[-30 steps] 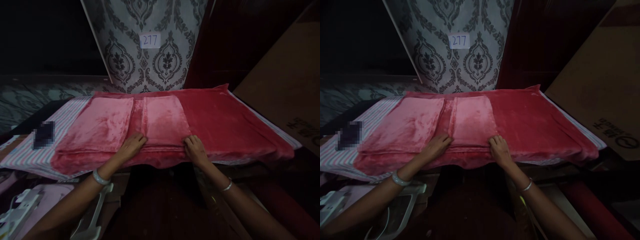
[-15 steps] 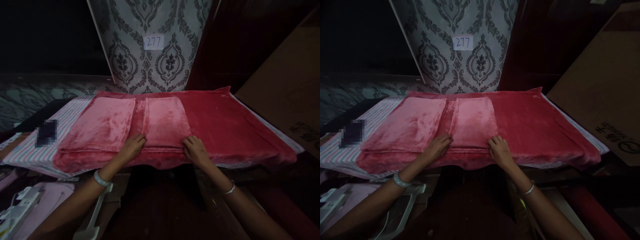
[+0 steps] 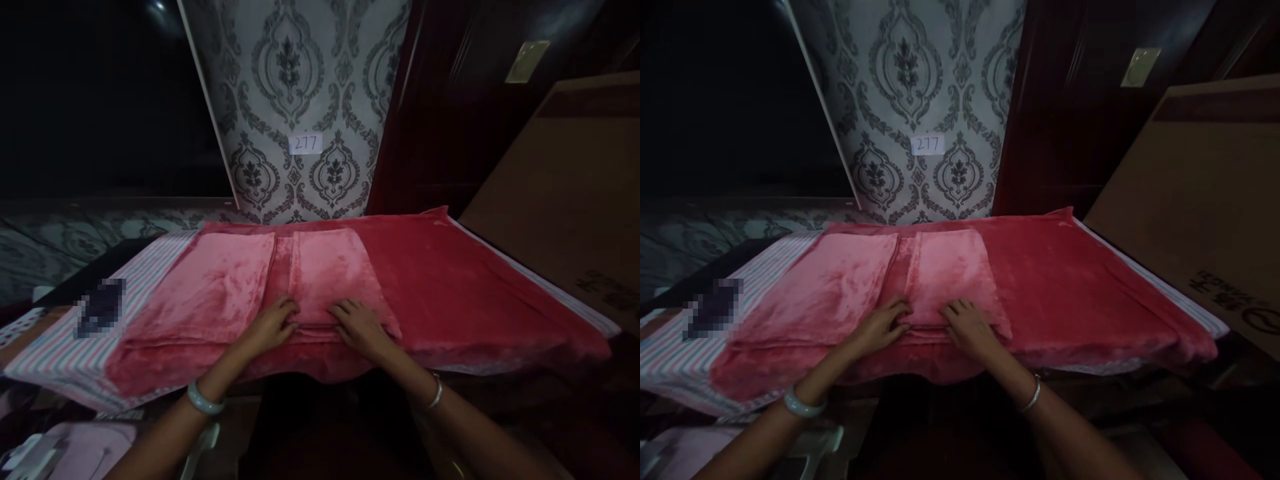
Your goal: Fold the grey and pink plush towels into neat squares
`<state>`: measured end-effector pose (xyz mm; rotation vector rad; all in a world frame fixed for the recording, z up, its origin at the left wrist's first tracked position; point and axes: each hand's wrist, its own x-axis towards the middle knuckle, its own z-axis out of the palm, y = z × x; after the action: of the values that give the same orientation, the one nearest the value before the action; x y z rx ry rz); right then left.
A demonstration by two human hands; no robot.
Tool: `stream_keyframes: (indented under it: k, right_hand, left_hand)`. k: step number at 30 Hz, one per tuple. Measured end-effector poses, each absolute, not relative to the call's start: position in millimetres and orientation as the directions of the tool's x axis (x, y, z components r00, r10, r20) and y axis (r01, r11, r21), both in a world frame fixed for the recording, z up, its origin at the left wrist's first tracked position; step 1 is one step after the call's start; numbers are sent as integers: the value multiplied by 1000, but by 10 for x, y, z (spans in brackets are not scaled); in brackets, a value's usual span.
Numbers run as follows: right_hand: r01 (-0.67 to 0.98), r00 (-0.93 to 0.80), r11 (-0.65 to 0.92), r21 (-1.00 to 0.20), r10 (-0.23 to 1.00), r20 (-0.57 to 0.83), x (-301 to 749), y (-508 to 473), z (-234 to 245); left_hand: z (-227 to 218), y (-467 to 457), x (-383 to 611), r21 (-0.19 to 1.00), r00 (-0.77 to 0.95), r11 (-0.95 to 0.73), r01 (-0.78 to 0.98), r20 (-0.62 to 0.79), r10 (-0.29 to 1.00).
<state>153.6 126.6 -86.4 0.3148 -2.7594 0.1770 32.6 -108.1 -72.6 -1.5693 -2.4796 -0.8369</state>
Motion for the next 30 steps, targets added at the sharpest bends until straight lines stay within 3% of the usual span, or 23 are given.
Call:
stream_keyframes:
  k: [4, 9, 15, 21, 23, 26, 28, 30]
  right_hand:
    - [-215, -917, 976, -26, -192, 348, 1492, 1239, -932]
    - [-207, -940, 978, -7, -196, 280, 1403, 1236, -898]
    - [-255, -898, 967, -14, -231, 375, 1377, 1179, -898]
    - [-270, -917, 961, -63, -236, 322, 1397, 1121, -1023]
    - [-255, -923, 964, -79, -218, 316, 1404, 1112, -1016]
    - [-238, -935, 967, -88, -203, 292, 1411, 1099, -973]
    - [-225, -943, 970, -93, -193, 271, 1410, 1088, -944]
    - [-215, -949, 972, -95, -184, 258, 1404, 1077, -930]
  left_hand:
    - [-844, -958, 353, 453, -588, 421, 786, 340, 734]
    - [-886, -853, 291, 540, -558, 323, 777, 352, 752]
    - [-763, -966, 271, 613, -615, 300, 731, 400, 679]
    - [-847, -1073, 191, 659, -627, 332, 675, 275, 729]
    - [-813, -1056, 33, 725, -695, 336, 600, 265, 669]
    - [-707, -917, -309, 905, -867, 310, 291, 113, 485]
    - [-634, -742, -564, 956, -901, 274, 108, -22, 433]
    - [-569, -521, -805, 966, -904, 250, 65, -50, 425]
